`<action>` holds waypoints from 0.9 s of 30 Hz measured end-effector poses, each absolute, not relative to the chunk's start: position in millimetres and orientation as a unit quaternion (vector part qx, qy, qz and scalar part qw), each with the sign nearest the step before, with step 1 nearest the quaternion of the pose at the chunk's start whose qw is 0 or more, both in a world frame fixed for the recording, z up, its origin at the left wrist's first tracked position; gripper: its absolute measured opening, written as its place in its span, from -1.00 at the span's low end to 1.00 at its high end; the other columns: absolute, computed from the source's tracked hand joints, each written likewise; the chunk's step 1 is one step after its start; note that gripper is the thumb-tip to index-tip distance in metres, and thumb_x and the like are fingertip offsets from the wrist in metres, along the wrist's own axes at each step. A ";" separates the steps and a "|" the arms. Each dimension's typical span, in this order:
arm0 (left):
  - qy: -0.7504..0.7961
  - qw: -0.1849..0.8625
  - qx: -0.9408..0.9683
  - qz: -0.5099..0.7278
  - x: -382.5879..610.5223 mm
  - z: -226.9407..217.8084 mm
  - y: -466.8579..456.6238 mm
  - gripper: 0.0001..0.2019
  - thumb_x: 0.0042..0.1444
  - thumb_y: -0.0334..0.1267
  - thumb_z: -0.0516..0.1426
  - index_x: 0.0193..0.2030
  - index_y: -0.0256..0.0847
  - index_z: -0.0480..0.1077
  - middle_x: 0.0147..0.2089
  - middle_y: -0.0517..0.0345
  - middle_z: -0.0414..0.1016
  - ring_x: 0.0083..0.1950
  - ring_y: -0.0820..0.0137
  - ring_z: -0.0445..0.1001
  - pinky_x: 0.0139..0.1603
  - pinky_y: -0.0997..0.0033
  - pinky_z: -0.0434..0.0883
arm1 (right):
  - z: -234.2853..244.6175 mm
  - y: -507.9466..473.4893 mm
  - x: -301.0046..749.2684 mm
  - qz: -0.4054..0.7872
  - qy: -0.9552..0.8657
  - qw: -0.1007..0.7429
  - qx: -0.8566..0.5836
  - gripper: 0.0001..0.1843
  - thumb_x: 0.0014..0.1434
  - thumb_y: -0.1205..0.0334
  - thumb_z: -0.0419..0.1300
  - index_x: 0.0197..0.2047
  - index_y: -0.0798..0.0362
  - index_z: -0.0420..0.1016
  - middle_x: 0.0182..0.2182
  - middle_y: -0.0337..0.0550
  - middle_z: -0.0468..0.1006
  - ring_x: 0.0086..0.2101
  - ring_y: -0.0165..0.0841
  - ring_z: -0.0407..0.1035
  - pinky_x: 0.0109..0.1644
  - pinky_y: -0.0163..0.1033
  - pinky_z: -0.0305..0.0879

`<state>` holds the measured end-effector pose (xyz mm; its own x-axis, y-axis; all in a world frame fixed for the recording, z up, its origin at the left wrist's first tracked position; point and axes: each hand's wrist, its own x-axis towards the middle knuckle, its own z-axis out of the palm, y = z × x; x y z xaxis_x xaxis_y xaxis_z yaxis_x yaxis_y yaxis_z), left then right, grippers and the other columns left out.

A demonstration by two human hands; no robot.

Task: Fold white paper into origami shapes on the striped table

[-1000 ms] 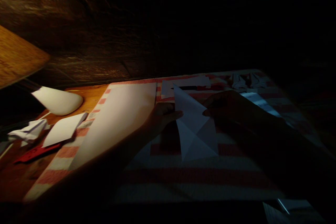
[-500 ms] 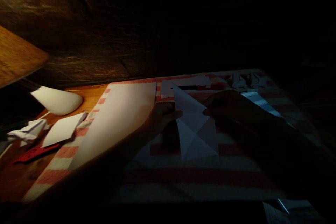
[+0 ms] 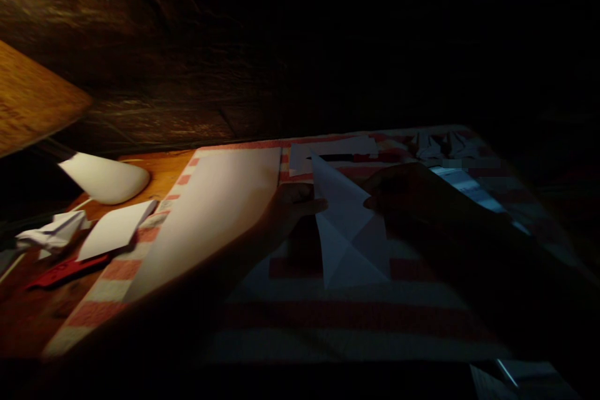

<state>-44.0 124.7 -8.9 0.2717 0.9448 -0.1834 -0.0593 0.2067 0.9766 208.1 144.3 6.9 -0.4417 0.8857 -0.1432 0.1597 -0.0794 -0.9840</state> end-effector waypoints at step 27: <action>0.386 0.694 0.544 0.271 -18.6 -2.6 81.7 -0.84 -0.01 -0.25 0.30 -0.35 -0.31 0.53 -0.32 0.08 0.57 -0.29 0.35 0.50 -0.34 0.43 0.38 | 29.5 107.0 173.0 0.683 -0.469 0.344 -0.443 -0.76 -0.05 0.18 0.49 -0.45 0.11 0.54 -0.54 -0.24 0.50 -0.57 -0.45 0.33 -0.52 -0.33 0.22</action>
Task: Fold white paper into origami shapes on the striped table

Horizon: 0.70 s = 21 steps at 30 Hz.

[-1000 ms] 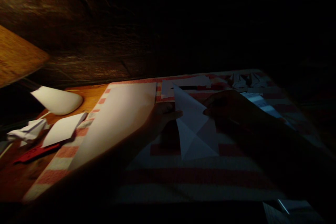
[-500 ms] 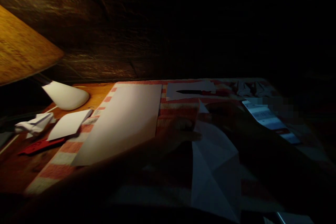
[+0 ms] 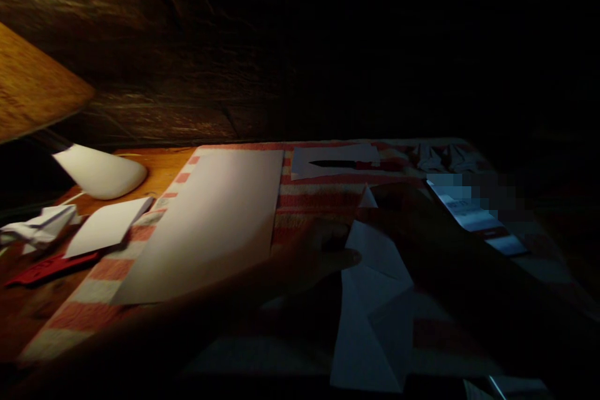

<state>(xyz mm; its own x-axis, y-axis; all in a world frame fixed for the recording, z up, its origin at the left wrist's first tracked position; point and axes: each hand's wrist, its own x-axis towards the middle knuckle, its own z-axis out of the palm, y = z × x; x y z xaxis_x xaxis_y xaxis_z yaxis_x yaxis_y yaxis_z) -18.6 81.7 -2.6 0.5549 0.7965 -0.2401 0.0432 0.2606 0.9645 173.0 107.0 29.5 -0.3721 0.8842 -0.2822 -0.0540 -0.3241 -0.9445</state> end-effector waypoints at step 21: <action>0.403 0.707 0.512 0.275 -22.0 -12.8 84.0 -0.76 -0.01 -0.14 0.33 -0.40 -0.27 0.46 -0.41 0.12 0.49 -0.34 0.38 0.45 -0.35 0.42 0.31 | 24.6 122.9 184.3 0.637 -0.526 0.358 -0.435 -0.74 -0.10 0.16 0.53 -0.50 0.06 0.55 -0.53 -0.27 0.53 -0.50 -0.43 0.39 -0.39 -0.28 0.32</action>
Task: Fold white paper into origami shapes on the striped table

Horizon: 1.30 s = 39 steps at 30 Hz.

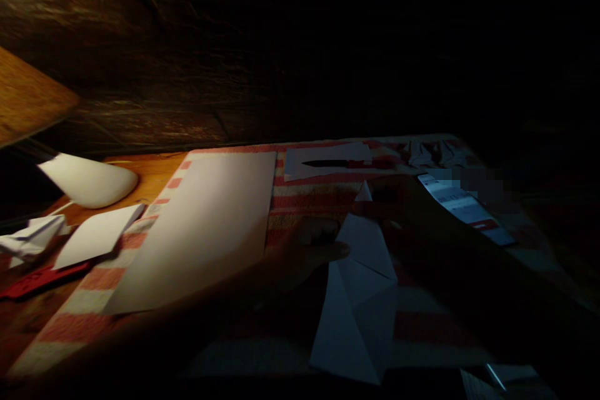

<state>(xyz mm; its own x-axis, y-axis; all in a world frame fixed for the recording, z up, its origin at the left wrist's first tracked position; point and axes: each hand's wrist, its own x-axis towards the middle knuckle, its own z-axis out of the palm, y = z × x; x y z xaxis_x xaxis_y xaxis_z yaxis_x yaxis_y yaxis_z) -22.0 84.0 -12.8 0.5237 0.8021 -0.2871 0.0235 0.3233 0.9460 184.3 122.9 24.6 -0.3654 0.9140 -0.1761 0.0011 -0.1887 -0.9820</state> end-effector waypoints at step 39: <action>0.384 0.753 0.466 0.261 -16.6 -14.7 92.8 -0.75 -0.03 -0.11 0.39 -0.38 -0.28 0.60 -0.37 0.08 0.63 -0.39 0.38 0.54 -0.30 0.38 0.43 | 24.3 120.4 177.8 0.582 -0.577 0.357 -0.449 -0.70 -0.06 0.06 0.48 -0.46 0.07 0.52 -0.50 -0.24 0.50 -0.49 -0.42 0.35 -0.44 -0.30 0.25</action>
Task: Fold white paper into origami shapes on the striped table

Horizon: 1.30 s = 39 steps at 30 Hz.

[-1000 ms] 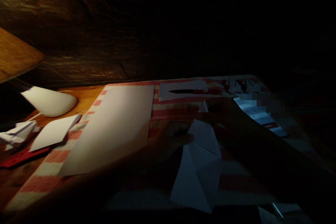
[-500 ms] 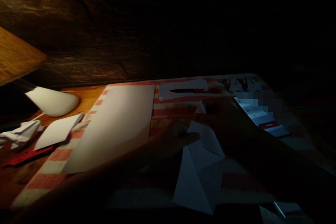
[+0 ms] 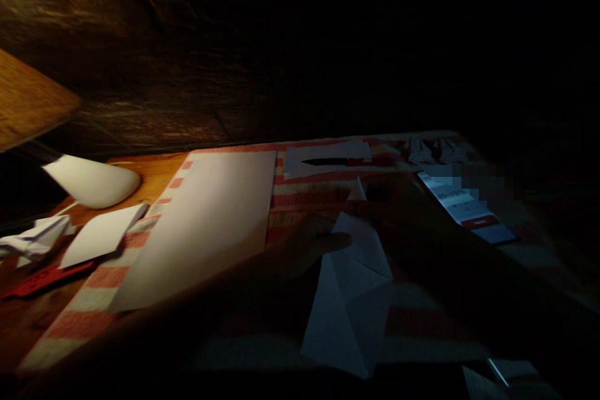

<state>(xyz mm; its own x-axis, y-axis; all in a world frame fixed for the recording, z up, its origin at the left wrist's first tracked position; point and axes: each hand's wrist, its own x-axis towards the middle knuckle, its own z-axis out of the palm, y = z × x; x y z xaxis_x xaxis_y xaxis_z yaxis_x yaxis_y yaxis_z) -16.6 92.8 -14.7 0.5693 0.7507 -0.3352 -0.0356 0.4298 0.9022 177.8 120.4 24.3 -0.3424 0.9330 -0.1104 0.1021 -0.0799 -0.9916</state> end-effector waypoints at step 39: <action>0.430 0.698 0.500 0.279 -18.0 -9.1 98.0 -0.79 0.02 -0.19 0.34 -0.46 -0.31 0.54 -0.47 0.12 0.57 -0.49 0.47 0.45 -0.45 0.48 0.33 | 32.0 118.0 172.5 0.450 -0.638 0.374 -0.501 -0.81 0.07 0.18 0.37 -0.45 0.11 0.51 -0.52 -0.23 0.49 -0.51 -0.43 0.28 -0.49 -0.30 0.12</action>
